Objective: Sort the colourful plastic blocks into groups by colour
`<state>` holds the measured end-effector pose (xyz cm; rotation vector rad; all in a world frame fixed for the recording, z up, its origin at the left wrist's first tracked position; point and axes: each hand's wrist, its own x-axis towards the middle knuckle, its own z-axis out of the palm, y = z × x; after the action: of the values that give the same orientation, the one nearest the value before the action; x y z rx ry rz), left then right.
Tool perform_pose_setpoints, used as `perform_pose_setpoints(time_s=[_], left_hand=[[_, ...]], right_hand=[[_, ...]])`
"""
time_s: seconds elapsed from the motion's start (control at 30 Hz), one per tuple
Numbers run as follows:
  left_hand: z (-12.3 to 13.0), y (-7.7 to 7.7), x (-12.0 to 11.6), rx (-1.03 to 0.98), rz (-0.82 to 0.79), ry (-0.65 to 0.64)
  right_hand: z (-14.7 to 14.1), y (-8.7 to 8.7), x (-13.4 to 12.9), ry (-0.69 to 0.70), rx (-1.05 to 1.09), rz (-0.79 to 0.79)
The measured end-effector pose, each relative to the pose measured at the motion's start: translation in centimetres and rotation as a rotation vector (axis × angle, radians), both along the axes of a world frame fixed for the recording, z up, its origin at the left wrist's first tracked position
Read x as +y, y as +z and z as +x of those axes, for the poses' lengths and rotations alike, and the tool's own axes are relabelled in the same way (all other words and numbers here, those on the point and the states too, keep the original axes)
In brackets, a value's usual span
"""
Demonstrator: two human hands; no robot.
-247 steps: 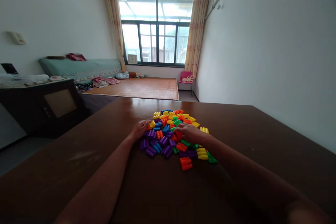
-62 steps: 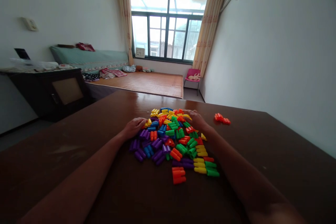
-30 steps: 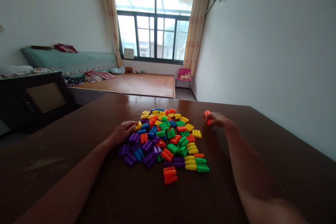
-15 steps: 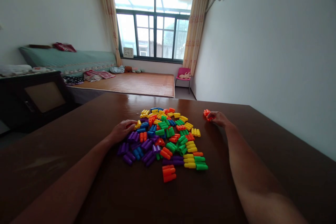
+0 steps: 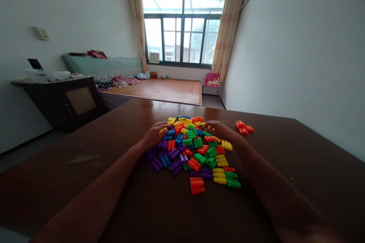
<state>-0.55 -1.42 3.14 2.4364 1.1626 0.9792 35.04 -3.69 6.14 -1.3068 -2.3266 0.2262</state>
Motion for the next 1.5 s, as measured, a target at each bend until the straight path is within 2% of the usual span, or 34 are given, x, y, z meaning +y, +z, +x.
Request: perform_pose_setpoints(time_s=[0.1,0.27,0.43,0.53,0.7,0.77,0.83,0.9,1.0,1.07,1.13,1.23,1.37,1.5], left_hand=[[1.9,0.8,-0.6,0.037,-0.030,-0.076],[3.2,0.7,-0.9,0.174,-0.122,-0.118],[3.2,1.5,-2.3,0.249,-0.012,-0.253],[3.8,2.7,-3.9,0.244,0.047,-0.361],[4.4,3.7,-5.5,0.242,0.068,-0.496],[3.6,3.4,-4.8,0.177,0.069,-0.455],[1.9,2.9,-3.3,0.054,0.071,-0.315],[-0.4,2.1,-1.3,-0.048,0.074,-0.147],[-3.8,0.6,1.5,-0.133,0.070,0.145],[-5.4,-0.5,2.7,-0.164,0.023,0.268],[-6.2,-1.3,3.3,-0.167,-0.028,0.350],[-6.1,-1.9,3.6,-0.139,-0.059,0.395],[-5.8,-1.9,3.7,-0.112,-0.072,0.382],[-5.9,-1.8,3.6,-0.115,-0.082,0.399]], right_hand=[[-2.4,-0.3,-0.8,0.114,-0.007,-0.039],[-3.7,-0.4,-1.6,0.145,-0.036,-0.034],[-5.0,-0.5,-1.6,0.088,0.089,0.106],[-6.0,-0.7,-2.1,0.140,0.120,0.161],[-6.4,-0.3,-2.5,0.296,0.110,-0.003],[-5.2,0.0,-1.8,0.273,0.144,-0.043],[-2.4,0.3,-0.6,0.169,0.235,-0.067],[1.9,0.5,0.3,-0.008,0.334,-0.090],[10.0,0.4,0.5,-0.309,0.421,-0.131],[14.7,-0.1,-0.1,-0.470,0.466,-0.181],[18.0,-0.8,-0.9,-0.580,0.481,-0.218],[19.7,-2.1,-1.5,-0.611,0.433,-0.221],[19.3,-3.3,-0.9,-0.641,0.381,-0.177],[19.5,-3.8,-0.4,-0.706,0.354,-0.134]])
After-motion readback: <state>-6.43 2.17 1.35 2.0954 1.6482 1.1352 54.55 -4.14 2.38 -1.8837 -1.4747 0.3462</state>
